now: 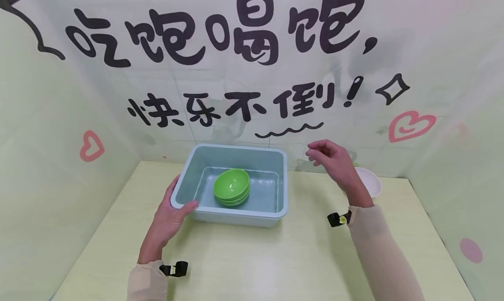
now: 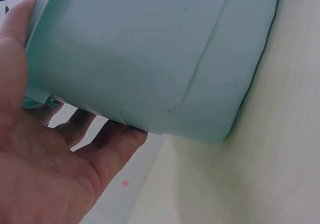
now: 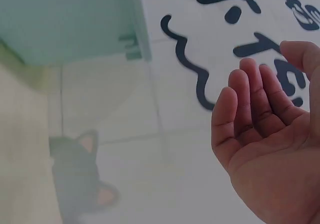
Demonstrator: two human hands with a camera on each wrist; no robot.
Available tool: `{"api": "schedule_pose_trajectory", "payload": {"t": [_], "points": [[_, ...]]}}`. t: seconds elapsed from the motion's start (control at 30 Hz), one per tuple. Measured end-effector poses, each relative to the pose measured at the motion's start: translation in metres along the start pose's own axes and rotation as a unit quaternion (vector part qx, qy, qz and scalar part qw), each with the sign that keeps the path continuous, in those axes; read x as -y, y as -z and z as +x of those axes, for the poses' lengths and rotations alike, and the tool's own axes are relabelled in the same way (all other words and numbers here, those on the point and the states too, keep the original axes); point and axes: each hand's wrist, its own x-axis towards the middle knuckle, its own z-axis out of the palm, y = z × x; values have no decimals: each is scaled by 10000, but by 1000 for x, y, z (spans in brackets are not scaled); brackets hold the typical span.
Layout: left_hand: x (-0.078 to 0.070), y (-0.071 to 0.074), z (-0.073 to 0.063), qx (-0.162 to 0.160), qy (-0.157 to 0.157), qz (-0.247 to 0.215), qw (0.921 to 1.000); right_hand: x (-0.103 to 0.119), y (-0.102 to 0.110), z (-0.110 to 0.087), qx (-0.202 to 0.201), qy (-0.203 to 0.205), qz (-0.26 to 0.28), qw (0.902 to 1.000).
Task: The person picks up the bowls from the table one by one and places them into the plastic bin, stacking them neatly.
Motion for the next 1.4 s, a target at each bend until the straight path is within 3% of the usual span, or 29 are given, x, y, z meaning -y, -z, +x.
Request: {"api": "schedule_pose_trajectory", "payload": {"t": [0.43, 0.77, 1.4], "points": [[3, 0, -1, 12, 4, 21, 10000, -39, 21, -21, -476, -698, -74, 9964], [1, -1, 0, 21, 43, -22, 10000, -64, 47, -34, -1716, -1352, 16, 9758], [0, 0, -1, -23, -4, -12, 10000, -92, 65, -56, -1881, -1664, -489, 9667]]}}
